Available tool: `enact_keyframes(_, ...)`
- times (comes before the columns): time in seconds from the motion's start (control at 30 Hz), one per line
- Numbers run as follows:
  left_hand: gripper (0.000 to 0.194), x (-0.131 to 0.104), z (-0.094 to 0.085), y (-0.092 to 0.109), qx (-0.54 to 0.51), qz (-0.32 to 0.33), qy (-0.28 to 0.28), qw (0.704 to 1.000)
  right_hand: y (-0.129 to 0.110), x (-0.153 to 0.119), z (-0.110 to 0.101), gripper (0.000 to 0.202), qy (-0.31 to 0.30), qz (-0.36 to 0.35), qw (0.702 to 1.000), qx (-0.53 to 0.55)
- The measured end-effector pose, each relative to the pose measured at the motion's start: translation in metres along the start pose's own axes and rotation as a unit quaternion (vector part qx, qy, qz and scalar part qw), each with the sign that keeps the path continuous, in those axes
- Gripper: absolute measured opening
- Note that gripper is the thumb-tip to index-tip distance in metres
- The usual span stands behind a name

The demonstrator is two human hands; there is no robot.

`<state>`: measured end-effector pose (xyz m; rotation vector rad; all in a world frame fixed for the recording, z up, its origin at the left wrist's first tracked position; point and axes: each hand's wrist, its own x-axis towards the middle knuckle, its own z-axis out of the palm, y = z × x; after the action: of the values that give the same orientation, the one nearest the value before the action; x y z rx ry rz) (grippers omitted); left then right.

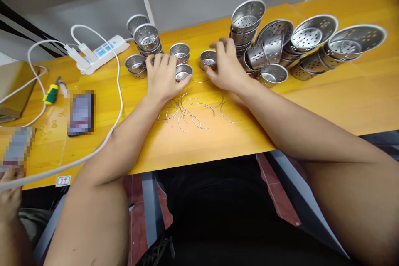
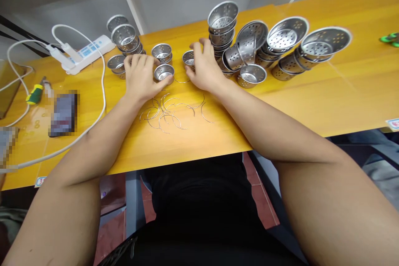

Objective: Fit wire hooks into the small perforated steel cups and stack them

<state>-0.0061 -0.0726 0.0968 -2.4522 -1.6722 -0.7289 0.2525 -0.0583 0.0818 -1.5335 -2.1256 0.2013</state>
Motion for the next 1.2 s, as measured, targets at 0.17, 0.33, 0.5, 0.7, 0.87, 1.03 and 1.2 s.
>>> enact_keyframes(0.17, 0.070, 0.000, 0.010, -0.005, -0.001, -0.003, -0.012, 1.000, -0.028, -0.009, -0.021, 0.038, -0.095, -0.059, 0.992, -0.056)
enact_keyframes(0.33, 0.062, -0.001, 0.022, -0.012, -0.018, 0.014, -0.008, 1.000, -0.027, -0.005, -0.018, 0.021, -0.203, -0.074, 0.971, -0.105)
enact_keyframes(0.5, 0.078, 0.002, 0.026, -0.017, -0.062, 0.042, 0.007, 0.997, -0.027, -0.002, -0.032, 0.016, -0.292, -0.067, 0.948, -0.110)
enact_keyframes(0.7, 0.107, 0.004, 0.031, -0.021, -0.176, 0.092, 0.049, 0.979, -0.036, -0.004, -0.045, 0.014, -0.339, -0.056, 0.926, -0.160)
enact_keyframes(0.87, 0.102, 0.005, 0.041, -0.025, -0.210, 0.115, 0.074, 0.968, -0.040, -0.001, -0.043, 0.008, -0.350, -0.074, 0.908, -0.218)
enact_keyframes(1.03, 0.108, 0.007, 0.046, -0.029, -0.220, 0.123, 0.080, 0.964, -0.053, -0.001, -0.041, 0.009, -0.350, -0.102, 0.894, -0.260)
enact_keyframes(1.2, 0.111, 0.007, 0.046, -0.029, -0.222, 0.134, 0.068, 0.963, -0.055, -0.005, -0.038, 0.015, -0.328, -0.110, 0.900, -0.267)
